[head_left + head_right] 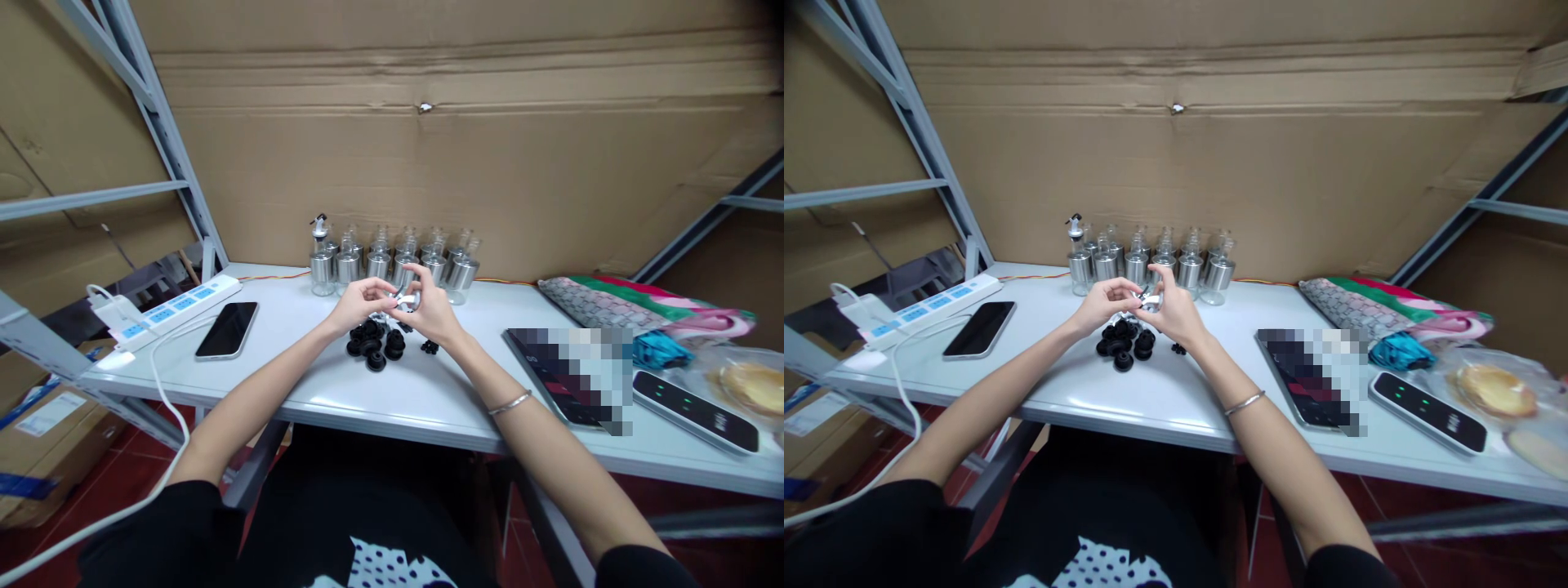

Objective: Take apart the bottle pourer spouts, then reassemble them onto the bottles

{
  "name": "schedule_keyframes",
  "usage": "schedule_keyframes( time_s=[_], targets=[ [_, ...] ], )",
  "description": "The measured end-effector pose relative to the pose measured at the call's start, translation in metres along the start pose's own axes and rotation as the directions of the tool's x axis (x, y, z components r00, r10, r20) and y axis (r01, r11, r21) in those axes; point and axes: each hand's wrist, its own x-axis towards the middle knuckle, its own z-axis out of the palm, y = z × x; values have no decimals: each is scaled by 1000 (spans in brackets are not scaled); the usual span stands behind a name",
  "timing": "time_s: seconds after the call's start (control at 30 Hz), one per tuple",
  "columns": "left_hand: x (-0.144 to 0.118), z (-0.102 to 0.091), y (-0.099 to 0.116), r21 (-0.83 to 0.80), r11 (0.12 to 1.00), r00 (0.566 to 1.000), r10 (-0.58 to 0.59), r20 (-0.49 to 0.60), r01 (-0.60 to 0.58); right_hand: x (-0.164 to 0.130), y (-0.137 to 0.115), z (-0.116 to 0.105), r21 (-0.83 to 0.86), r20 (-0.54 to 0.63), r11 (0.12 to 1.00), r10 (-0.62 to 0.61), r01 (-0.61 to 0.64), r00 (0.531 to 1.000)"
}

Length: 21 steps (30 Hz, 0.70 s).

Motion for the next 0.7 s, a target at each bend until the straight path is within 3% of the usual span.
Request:
schedule_keyframes(
  time_s=[0.4, 0.7],
  targets=[
    [1, 0, 0, -60, 997, 999, 48, 25, -47, -3, -8, -3, -33, -39, 999, 29, -31, 999],
    [-1, 1, 0, -13, 999, 997, 41, 61, -40, -3, -10, -8, -50, 5, 998, 37, -37, 999]
  ],
)
